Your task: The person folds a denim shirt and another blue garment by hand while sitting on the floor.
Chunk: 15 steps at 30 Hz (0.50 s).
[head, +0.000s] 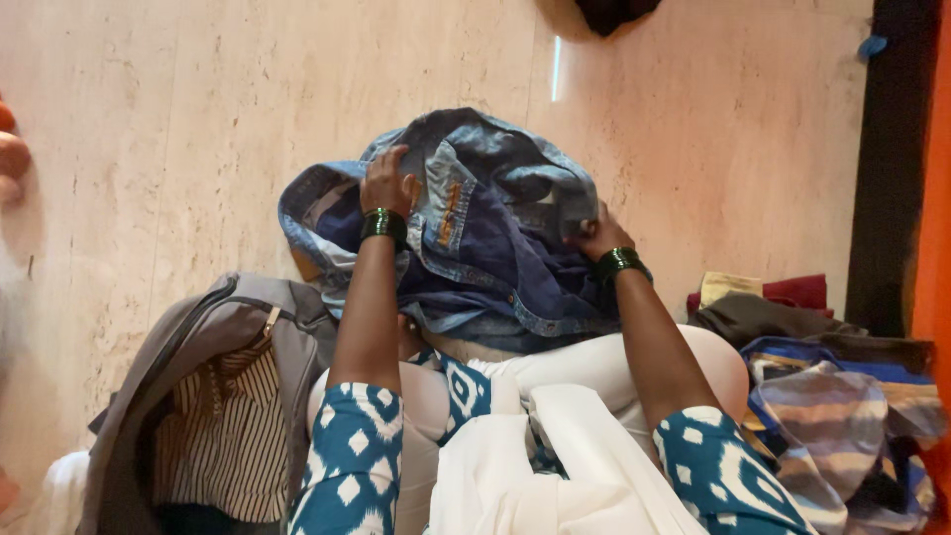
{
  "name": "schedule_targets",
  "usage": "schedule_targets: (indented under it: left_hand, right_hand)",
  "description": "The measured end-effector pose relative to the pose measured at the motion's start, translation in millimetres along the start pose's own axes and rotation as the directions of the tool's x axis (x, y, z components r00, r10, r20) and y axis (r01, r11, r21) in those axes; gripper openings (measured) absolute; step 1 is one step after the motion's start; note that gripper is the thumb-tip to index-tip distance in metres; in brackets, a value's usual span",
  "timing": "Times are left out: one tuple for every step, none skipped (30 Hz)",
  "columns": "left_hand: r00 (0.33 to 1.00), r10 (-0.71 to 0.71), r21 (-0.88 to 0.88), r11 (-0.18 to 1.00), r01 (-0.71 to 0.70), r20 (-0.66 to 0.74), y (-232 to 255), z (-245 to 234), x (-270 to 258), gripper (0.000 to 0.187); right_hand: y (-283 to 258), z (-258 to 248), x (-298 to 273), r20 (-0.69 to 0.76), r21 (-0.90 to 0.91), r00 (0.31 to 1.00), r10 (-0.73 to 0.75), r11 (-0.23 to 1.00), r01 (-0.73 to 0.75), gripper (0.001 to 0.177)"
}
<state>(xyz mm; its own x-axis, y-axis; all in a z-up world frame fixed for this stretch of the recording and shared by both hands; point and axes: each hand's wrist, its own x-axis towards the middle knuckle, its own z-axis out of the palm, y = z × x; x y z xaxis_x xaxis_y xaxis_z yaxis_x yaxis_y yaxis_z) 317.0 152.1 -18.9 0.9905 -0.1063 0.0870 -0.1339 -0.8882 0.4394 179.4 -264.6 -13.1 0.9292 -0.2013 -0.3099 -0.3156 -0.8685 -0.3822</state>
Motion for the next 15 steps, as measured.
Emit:
schedule_targets:
  left_hand:
    - [0.977, 0.081, -0.046, 0.995, -0.092, -0.199, -2, 6, 14, 0.059]
    - [0.908, 0.148, -0.073, 0.979, -0.191, -0.393, -4, 12, 26, 0.081]
    - [0.907, 0.152, -0.070, 0.978, -0.195, -0.394, -8, 15, 36, 0.081]
    - [0.987, -0.097, -0.095, 0.992, 0.085, -0.129, -11, 19, 46, 0.081]
    - [0.927, -0.346, -0.046, 0.933, 0.356, 0.145, -10, 25, 53, 0.082]
    - [0.928, -0.340, -0.048, 0.935, 0.350, 0.150, -12, 28, 60, 0.082]
    - [0.895, -0.365, 0.087, 0.931, 0.355, 0.256, -15, 29, 69, 0.051]
    - [0.847, -0.397, 0.220, 0.915, 0.338, 0.353, -18, 30, 78, 0.028]
    - [0.874, -0.398, 0.154, 0.917, 0.369, 0.279, -23, 31, 85, 0.026]
    - [0.892, -0.403, 0.084, 0.915, 0.394, 0.203, -31, 32, 93, 0.024]
    - [0.898, -0.431, -0.027, 0.900, 0.435, 0.094, -42, 34, 100, 0.027]
    - [0.885, -0.465, -0.141, 0.877, 0.459, -0.014, -56, 37, 108, 0.031]
    - [0.858, -0.492, -0.197, 0.865, 0.462, -0.150, -70, 41, 118, 0.033]
    - [0.810, -0.515, -0.252, 0.854, 0.456, -0.280, -83, 47, 127, 0.036]
    - [0.746, -0.587, -0.359, 0.801, 0.479, -0.315, -98, 50, 133, 0.035]
  right_hand:
    - [0, 9, 8, 0.232, -0.106, 0.961, 0.147, 0.986, -0.126, 0.085]
    - [6, 13, 17, 0.231, -0.104, 0.962, 0.145, 0.987, -0.123, 0.085]
    - [18, 12, 25, 0.323, 0.089, 0.939, 0.117, 0.984, -0.153, 0.079]
    - [28, 9, 33, 0.404, 0.275, 0.912, 0.068, 0.942, -0.192, 0.074]
    - [41, 1, 42, 0.401, 0.275, 0.913, 0.075, 0.941, -0.198, 0.074]
    - [49, -10, 53, 0.325, 0.333, 0.946, 0.011, 0.935, -0.126, 0.062]
    - [50, -22, 65, 0.241, 0.381, 0.969, -0.051, 0.924, -0.046, 0.050]
    - [53, -43, 74, 0.215, 0.442, 0.974, 0.068, 0.883, -0.159, 0.042]
    - [53, -64, 80, 0.203, 0.503, 0.961, 0.187, 0.822, -0.267, 0.034]
    - [51, -87, 90, 0.074, 0.496, 0.985, 0.156, 0.851, -0.172, 0.022]
    - [49, -104, 97, -0.132, 0.433, 0.977, 0.166, 0.897, -0.094, 0.021]
    - [46, -118, 103, -0.238, 0.552, 0.947, 0.215, 0.832, -0.050, 0.022]
    - [43, -131, 112, -0.342, 0.654, 0.900, 0.272, 0.756, 0.020, 0.024]
    - [41, -138, 121, -0.344, 0.653, 0.897, 0.276, 0.757, 0.017, 0.024]
    - [42, -142, 130, -0.449, 0.716, 0.878, 0.167, 0.655, 0.242, 0.035]
